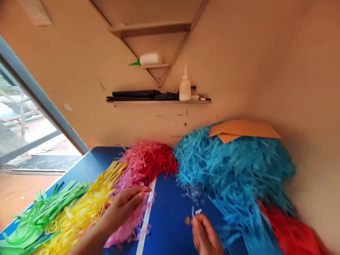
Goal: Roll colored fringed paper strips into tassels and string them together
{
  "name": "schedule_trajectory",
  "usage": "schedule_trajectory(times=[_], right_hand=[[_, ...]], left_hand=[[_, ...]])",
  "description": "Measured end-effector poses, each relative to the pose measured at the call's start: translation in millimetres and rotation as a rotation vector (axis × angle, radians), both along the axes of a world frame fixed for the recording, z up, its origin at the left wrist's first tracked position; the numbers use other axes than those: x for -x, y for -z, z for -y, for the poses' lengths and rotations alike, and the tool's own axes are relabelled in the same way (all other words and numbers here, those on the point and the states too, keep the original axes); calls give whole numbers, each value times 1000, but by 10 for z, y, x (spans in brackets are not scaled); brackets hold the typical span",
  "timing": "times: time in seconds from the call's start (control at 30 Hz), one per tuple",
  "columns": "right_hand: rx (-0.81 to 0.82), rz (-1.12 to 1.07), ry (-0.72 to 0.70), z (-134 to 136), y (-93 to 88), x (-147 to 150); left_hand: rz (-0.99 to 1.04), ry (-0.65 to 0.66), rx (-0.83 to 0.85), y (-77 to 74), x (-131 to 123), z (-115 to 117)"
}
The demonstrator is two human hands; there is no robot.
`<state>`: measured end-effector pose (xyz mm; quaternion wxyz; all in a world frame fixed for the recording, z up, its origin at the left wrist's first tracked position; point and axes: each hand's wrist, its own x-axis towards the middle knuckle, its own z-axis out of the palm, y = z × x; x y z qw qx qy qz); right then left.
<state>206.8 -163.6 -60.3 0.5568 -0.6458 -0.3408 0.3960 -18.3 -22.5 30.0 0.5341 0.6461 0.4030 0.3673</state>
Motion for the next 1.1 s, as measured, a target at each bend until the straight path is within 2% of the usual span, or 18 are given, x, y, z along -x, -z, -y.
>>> schedule_trajectory(times=[0.07,0.1,0.2,0.3,0.4,0.47,0.5,0.6,0.77,0.83,1.0,1.1], right_hand=[[-47,-163,-59,-84,-74,101],[-68,-213,-115,-126,-114,160],[-134,-237,-254,-203,-200,302],[-148,-141,-218,-173,-216,303],[-157,-16,-156,-82,-208,203],[-177,49,-166,-18,-206,160],[-190,60,-177,13,-203,157],[-201,-12,-183,92,-162,202],[-129,-203,-182,166,-41,243],[-119,-179,-190,174,-45,225],[-173,5,-239,173,-146,190],[-212,127,-185,191,-156,216]], left_hand=[[170,89,295,277,-211,394],[228,112,389,386,-305,539],[277,164,471,575,-487,786],[119,195,327,578,-465,867],[-172,84,-39,477,-323,913],[-245,5,-239,409,-267,951],[-233,-8,-284,387,-266,972],[-128,-8,-211,393,-361,1037],[150,-76,353,545,-538,1105],[218,-75,485,592,-554,1113],[224,-60,486,632,-535,1113],[183,-41,293,656,-531,1138]])
